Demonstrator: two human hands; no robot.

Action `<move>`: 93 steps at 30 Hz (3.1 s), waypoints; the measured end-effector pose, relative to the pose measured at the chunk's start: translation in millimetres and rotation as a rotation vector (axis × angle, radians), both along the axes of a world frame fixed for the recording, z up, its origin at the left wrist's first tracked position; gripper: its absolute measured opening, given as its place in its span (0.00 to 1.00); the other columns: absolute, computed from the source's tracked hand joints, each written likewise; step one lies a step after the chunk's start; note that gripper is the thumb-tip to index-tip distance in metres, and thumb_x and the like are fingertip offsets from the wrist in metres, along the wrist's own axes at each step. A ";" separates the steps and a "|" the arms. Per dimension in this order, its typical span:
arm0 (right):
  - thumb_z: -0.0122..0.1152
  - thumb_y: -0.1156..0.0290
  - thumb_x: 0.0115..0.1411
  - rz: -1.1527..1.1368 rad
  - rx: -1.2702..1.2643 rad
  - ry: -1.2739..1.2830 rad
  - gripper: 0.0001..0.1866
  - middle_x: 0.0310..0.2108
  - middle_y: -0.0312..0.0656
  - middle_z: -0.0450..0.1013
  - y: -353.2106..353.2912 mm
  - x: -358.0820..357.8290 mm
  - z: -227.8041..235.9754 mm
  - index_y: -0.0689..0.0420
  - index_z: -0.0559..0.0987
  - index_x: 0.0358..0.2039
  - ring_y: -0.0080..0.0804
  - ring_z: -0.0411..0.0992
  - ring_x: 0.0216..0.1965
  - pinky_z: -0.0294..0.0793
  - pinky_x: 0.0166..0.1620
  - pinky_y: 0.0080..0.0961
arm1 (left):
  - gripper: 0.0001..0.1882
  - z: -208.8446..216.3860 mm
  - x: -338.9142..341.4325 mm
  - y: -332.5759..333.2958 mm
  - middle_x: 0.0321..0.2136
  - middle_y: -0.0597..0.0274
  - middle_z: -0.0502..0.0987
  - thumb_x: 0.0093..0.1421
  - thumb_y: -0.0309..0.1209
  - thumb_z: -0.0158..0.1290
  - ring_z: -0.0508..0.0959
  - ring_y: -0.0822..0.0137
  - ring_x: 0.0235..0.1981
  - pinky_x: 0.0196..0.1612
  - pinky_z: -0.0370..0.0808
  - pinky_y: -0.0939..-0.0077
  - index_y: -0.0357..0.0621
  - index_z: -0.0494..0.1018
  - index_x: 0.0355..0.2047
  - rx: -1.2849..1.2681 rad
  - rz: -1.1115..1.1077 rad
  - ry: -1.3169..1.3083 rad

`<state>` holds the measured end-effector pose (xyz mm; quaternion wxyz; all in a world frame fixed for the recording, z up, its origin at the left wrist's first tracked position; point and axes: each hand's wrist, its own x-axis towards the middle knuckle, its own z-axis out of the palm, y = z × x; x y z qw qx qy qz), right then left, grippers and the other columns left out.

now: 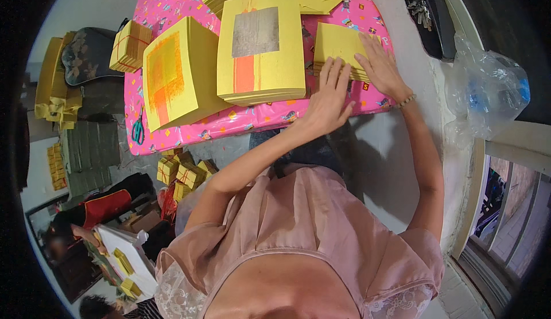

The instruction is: The person is folding sheets of yellow paper into packets and stacking them.

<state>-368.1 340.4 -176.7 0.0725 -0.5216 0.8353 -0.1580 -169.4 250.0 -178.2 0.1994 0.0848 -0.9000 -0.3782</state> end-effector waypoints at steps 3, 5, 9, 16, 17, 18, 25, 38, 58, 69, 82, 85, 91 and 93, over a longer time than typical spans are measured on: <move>0.44 0.56 0.72 0.045 -0.172 0.030 0.29 0.67 0.50 0.58 -7.2 8.8 36.2 0.55 0.61 0.68 0.50 0.53 0.69 0.52 0.68 0.47 | 0.35 45.7 34.4 -5.5 0.60 0.37 0.62 0.55 0.28 0.59 0.63 0.39 0.60 0.59 0.69 0.54 0.33 0.60 0.62 -0.039 -0.062 0.080; 0.45 0.57 0.71 0.103 -0.273 0.013 0.26 0.64 0.51 0.63 -16.3 21.9 65.0 0.57 0.65 0.65 0.50 0.59 0.67 0.57 0.66 0.44 | 0.23 70.6 54.6 -12.7 0.50 0.47 0.74 0.56 0.26 0.59 0.74 0.47 0.48 0.52 0.72 0.57 0.39 0.72 0.53 -0.001 -0.093 0.153; 0.54 0.61 0.67 0.322 -0.384 -0.061 0.21 0.56 0.49 0.71 -37.7 73.4 103.0 0.59 0.74 0.56 0.49 0.69 0.57 0.66 0.60 0.40 | 0.13 91.6 84.5 -42.3 0.40 0.55 0.79 0.55 0.24 0.60 0.77 0.52 0.42 0.46 0.73 0.61 0.42 0.78 0.42 -0.061 0.090 0.217; 0.67 0.60 0.56 0.612 -0.350 0.097 0.25 0.51 0.45 0.74 -59.9 106.7 98.0 0.57 0.77 0.52 0.46 0.71 0.55 0.70 0.58 0.40 | 0.21 83.4 111.3 -86.0 0.44 0.57 0.78 0.51 0.27 0.65 0.74 0.55 0.47 0.51 0.70 0.62 0.44 0.77 0.47 -0.196 0.314 0.118; 0.67 0.60 0.56 0.614 -0.349 0.094 0.25 0.51 0.45 0.74 -60.8 107.4 96.5 0.57 0.77 0.52 0.46 0.71 0.55 0.70 0.58 0.40 | 0.23 81.5 113.0 -89.5 0.46 0.57 0.77 0.50 0.27 0.64 0.73 0.54 0.49 0.52 0.69 0.60 0.44 0.76 0.48 -0.214 0.302 0.111; 0.68 0.60 0.55 0.606 -0.357 0.093 0.24 0.50 0.44 0.74 -62.1 107.8 95.2 0.57 0.78 0.50 0.45 0.71 0.54 0.71 0.56 0.39 | 0.24 79.7 114.6 -92.7 0.47 0.56 0.75 0.50 0.27 0.64 0.72 0.53 0.51 0.54 0.67 0.59 0.43 0.75 0.49 -0.233 0.293 0.104; 0.67 0.64 0.56 0.635 -0.431 0.076 0.11 0.38 0.40 0.78 -66.9 108.4 95.3 0.56 0.84 0.36 0.38 0.76 0.42 0.74 0.46 0.34 | 0.24 79.2 117.8 -102.7 0.48 0.58 0.76 0.49 0.28 0.66 0.72 0.53 0.51 0.55 0.67 0.58 0.44 0.76 0.48 -0.203 0.269 0.072; 0.64 0.73 0.60 0.506 -0.420 -0.442 0.06 0.32 0.42 0.79 -74.0 107.6 98.3 0.64 0.83 0.32 0.34 0.77 0.34 0.76 0.39 0.27 | 0.23 87.1 125.8 -112.9 0.49 0.54 0.78 0.52 0.30 0.66 0.74 0.52 0.52 0.56 0.70 0.60 0.44 0.77 0.49 -0.089 0.238 0.012; 0.68 0.72 0.57 0.504 -0.470 -0.270 0.10 0.38 0.44 0.78 -72.4 107.1 99.3 0.63 0.82 0.37 0.38 0.77 0.39 0.75 0.44 0.28 | 0.10 93.8 116.8 -116.6 0.39 0.57 0.80 0.61 0.28 0.55 0.77 0.54 0.43 0.46 0.70 0.62 0.43 0.78 0.43 -0.269 0.252 0.008; 0.64 0.66 0.63 0.254 -0.621 -0.298 0.12 0.24 0.46 0.71 -107.5 81.0 108.0 0.64 0.77 0.33 0.33 0.72 0.22 0.70 0.27 0.31 | 0.23 127.1 89.8 -124.4 0.52 0.55 0.74 0.55 0.28 0.61 0.71 0.52 0.56 0.58 0.65 0.55 0.46 0.74 0.53 -0.644 0.471 0.217; 0.61 0.55 0.63 0.062 -0.486 -0.316 0.22 0.21 0.54 0.70 -193.3 15.8 72.3 0.65 0.74 0.27 0.45 0.69 0.22 0.64 0.28 0.40 | 0.35 82.5 40.0 -154.9 0.65 0.37 0.57 0.64 0.53 0.50 0.57 0.35 0.66 0.67 0.53 0.44 0.52 0.60 0.67 -0.607 0.360 -0.074; 0.61 0.56 0.62 0.032 -0.456 -0.349 0.22 0.20 0.51 0.70 -198.6 8.4 60.5 0.66 0.74 0.27 0.40 0.68 0.21 0.65 0.28 0.38 | 0.37 77.2 34.9 -155.4 0.64 0.35 0.57 0.63 0.55 0.49 0.56 0.34 0.66 0.67 0.52 0.43 0.50 0.60 0.67 -0.558 0.367 -0.100; 0.62 0.57 0.62 -0.001 -0.434 -0.482 0.22 0.19 0.50 0.69 -198.4 5.0 56.7 0.67 0.73 0.27 0.37 0.66 0.21 0.65 0.28 0.36 | 0.36 73.4 33.0 -154.9 0.63 0.33 0.59 0.63 0.54 0.51 0.56 0.33 0.65 0.67 0.52 0.42 0.47 0.62 0.65 -0.509 0.359 -0.096; 0.62 0.56 0.62 -0.004 -0.368 -0.426 0.21 0.19 0.48 0.70 -196.3 8.1 66.6 0.66 0.74 0.29 0.37 0.66 0.20 0.64 0.27 0.36 | 0.36 73.2 34.1 -155.4 0.63 0.33 0.59 0.63 0.54 0.51 0.57 0.32 0.65 0.67 0.52 0.42 0.46 0.63 0.65 -0.499 0.362 -0.095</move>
